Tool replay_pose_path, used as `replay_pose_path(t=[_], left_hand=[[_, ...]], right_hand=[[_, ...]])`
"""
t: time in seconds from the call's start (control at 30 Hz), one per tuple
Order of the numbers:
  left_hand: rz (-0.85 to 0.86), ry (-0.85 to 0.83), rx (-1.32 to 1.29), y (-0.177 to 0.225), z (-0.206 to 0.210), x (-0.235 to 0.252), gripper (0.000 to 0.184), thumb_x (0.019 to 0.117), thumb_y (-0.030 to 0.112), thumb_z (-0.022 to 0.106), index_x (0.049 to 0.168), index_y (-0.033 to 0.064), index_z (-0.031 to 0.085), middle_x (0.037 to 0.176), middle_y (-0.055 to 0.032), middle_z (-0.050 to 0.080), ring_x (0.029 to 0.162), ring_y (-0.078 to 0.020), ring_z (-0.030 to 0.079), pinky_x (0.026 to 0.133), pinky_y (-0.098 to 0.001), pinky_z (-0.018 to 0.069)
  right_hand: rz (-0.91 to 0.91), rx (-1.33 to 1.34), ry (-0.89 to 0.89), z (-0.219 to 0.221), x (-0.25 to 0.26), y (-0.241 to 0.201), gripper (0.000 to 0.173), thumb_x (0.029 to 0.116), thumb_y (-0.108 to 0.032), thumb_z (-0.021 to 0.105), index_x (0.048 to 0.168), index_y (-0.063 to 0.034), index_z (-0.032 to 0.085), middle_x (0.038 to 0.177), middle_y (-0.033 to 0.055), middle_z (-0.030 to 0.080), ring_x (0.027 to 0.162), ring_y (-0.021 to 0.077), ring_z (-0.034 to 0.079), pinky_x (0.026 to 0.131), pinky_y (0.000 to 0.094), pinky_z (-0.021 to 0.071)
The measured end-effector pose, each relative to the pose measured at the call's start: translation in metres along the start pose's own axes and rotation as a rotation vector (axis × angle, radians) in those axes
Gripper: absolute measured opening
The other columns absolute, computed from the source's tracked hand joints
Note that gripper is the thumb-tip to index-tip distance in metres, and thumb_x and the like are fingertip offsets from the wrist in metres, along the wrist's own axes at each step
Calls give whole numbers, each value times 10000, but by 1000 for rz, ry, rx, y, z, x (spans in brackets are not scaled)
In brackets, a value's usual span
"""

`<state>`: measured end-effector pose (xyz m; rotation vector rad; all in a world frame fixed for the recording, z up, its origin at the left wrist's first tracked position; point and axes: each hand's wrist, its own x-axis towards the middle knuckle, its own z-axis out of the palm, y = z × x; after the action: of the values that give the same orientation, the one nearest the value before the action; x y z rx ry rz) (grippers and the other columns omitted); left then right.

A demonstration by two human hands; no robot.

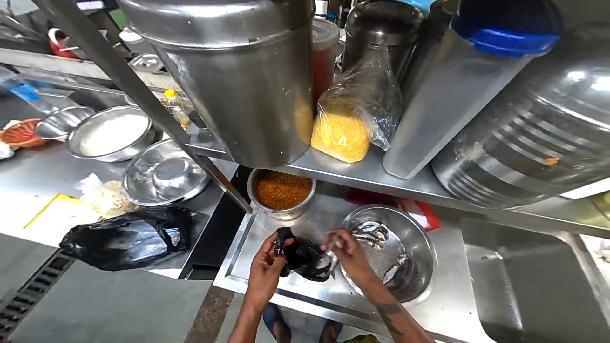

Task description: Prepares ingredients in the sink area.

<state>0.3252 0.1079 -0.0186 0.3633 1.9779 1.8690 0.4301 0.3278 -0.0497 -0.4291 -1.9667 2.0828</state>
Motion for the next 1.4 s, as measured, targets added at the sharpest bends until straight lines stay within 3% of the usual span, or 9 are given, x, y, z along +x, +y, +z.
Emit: replay_pose_path(t=[0.13, 0.3, 0.53, 0.7, 0.8, 1.03, 1.13, 1.27, 1.4], left_hand=[[30, 18, -11, 2, 4, 2, 553, 881, -14, 520, 1424, 83, 559, 1256, -70, 708, 1075, -200, 689, 875, -352, 581], [92, 23, 60, 3, 1, -1, 541, 873, 6, 504, 1406, 67, 567, 1293, -57, 693, 1121, -185, 670, 905, -361, 563], [55, 18, 66, 1, -1, -4, 577, 886, 1, 490, 1463, 23, 472, 1247, -80, 714, 994, -140, 699, 770, -280, 560], [62, 34, 27, -1, 1, -3, 610, 870, -1, 489, 1478, 0, 443, 1201, -100, 728, 977, -140, 704, 764, -256, 554], [59, 38, 20, 0, 5, -4, 595, 879, -8, 484, 1473, -8, 450, 1191, -118, 731, 971, -151, 705, 753, -254, 551], [60, 53, 17, 2, 9, -11, 585, 887, -15, 473, 1472, -17, 449, 1176, -132, 731, 997, -167, 706, 789, -259, 560], [62, 57, 14, 1, 7, -13, 584, 887, -30, 458, 1470, -36, 440, 1171, -134, 731, 984, -163, 703, 781, -257, 558], [70, 65, 23, 1, 9, -15, 588, 881, -51, 449, 1466, -67, 404, 1157, -124, 734, 958, -151, 706, 762, -267, 564], [82, 55, 2, 1, 10, -17, 595, 878, -68, 454, 1470, -85, 392, 1161, -148, 729, 1007, -180, 709, 803, -290, 578]], right_hand=[[-287, -423, -178, 57, 25, 6, 301, 969, -4, 559, 1223, -109, 682, 1194, 63, 678, 1098, 176, 664, 964, 398, 580], [-154, -1034, -389, 75, 40, 28, 337, 1004, -104, 559, 1330, -126, 644, 1362, 128, 620, 1287, 310, 588, 1062, 494, 522], [-198, -845, -203, -25, -5, 0, 181, 1001, -94, 606, 1103, -110, 754, 1067, 80, 727, 972, 222, 711, 885, 443, 601], [430, -1305, -332, -145, -31, 30, 303, 934, -50, 636, 1229, -57, 703, 1252, 210, 672, 1184, 412, 632, 996, 615, 511], [581, -1443, -465, -182, -40, 59, 364, 924, -49, 646, 1287, -35, 663, 1347, 238, 614, 1269, 454, 563, 1041, 662, 441], [413, -1613, -642, -204, -34, 85, 355, 969, -30, 578, 1314, -78, 644, 1349, 172, 625, 1288, 398, 554, 1086, 617, 407], [414, -1581, -659, -212, -26, 95, 523, 882, -140, 709, 1389, -89, 591, 1347, 186, 626, 1260, 412, 572, 1068, 633, 417], [431, -1428, -487, -208, -16, 97, 595, 879, -267, 741, 1427, -111, 568, 1402, 190, 601, 1269, 424, 584, 1031, 658, 468], [284, -1349, -278, -191, 6, 79, 466, 929, -332, 670, 1347, -131, 630, 1375, 132, 619, 1227, 346, 624, 991, 572, 527]])
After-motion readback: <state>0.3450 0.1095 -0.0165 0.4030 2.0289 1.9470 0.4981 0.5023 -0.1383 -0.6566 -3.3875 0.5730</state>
